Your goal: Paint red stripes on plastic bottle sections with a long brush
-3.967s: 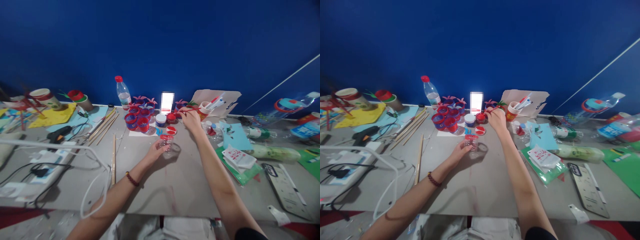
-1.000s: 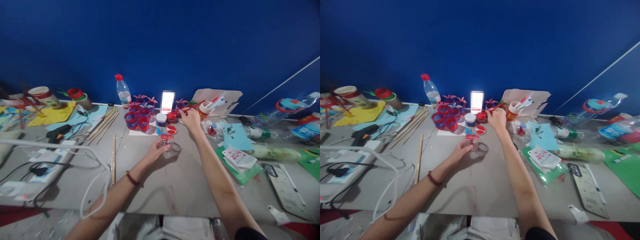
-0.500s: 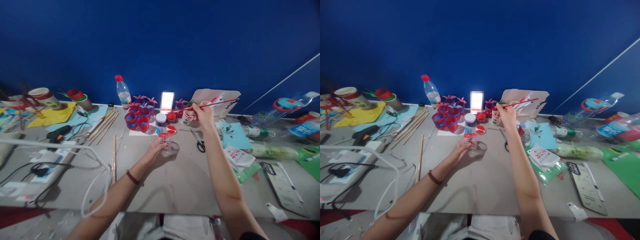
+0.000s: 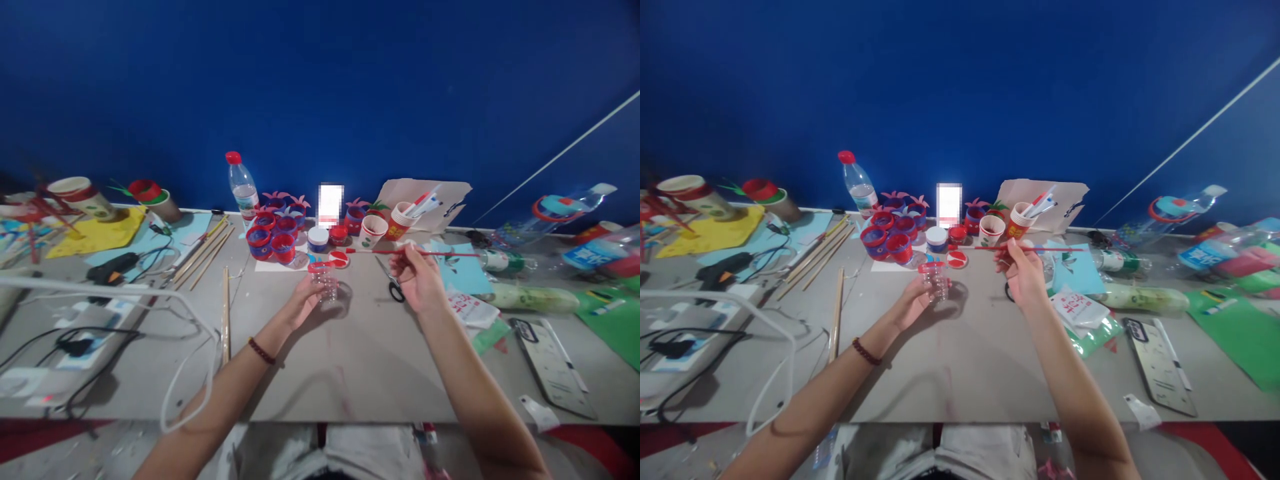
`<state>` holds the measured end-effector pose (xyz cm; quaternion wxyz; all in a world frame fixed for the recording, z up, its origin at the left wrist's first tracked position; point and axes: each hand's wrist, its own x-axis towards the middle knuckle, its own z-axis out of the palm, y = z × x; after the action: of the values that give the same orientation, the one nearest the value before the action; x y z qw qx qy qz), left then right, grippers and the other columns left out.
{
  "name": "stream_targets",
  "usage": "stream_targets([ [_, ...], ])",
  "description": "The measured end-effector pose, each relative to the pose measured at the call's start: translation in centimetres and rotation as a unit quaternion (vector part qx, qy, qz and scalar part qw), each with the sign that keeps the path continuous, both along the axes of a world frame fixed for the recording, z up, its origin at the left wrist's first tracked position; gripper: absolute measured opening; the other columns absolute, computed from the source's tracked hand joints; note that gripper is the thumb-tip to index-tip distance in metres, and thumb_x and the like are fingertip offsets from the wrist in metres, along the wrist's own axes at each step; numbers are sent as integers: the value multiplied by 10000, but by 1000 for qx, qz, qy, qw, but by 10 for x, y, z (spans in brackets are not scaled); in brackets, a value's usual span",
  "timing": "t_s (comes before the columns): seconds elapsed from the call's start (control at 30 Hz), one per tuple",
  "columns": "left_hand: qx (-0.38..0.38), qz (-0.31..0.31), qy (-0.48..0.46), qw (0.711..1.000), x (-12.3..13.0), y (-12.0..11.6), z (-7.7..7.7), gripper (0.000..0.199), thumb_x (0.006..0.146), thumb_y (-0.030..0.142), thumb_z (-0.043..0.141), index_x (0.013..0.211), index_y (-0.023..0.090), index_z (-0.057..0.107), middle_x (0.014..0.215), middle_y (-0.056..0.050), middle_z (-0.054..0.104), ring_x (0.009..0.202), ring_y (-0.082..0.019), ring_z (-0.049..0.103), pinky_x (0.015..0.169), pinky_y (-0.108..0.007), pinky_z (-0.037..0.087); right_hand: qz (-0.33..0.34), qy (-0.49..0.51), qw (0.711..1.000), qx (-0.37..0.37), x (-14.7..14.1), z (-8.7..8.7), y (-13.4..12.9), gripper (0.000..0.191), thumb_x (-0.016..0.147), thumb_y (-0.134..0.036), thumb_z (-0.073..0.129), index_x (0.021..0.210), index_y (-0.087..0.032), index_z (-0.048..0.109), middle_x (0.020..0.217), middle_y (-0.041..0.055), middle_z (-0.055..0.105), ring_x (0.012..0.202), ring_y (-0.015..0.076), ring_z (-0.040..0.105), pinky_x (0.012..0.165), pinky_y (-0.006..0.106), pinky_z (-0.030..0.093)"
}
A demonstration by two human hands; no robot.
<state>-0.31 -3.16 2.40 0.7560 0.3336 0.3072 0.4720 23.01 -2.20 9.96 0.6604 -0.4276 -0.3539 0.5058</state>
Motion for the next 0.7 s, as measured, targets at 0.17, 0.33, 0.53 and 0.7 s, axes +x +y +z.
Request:
stream_targets([
  [0.17,-8,21,3,1000,2,-1,2,529,589,352,887,1036,176,667,957,-71,724,956,-227,681,974,-394,478,19,45,999,-21,-4,-31,-28,261,694,-435,842,785,-224,718,719,7,717,663,126,682,489,192,528],
  [0.33,-6,23,40,999,3,-1,3,540,558,390,912,970,171,640,916,-60,722,897,-214,682,945,-400,492,18,39,999,-10,-17,-42,-38,293,597,-399,900,764,-244,716,692,0,724,661,152,699,486,220,545],
  [0.53,45,66,142,987,11,-1,-3,589,595,365,898,1067,187,595,927,-57,712,893,-215,673,905,-416,500,-10,38,999,15,-20,-46,-41,321,630,-424,888,712,-230,646,658,-1,747,589,166,716,503,254,584],
  [0.7,78,113,195,971,18,-6,-15,526,601,316,904,1000,230,572,967,-41,712,916,-217,669,920,-454,500,-29,11,998,59,-19,-53,-45,282,716,-418,839,767,-214,651,637,-6,741,548,175,719,532,294,618],
])
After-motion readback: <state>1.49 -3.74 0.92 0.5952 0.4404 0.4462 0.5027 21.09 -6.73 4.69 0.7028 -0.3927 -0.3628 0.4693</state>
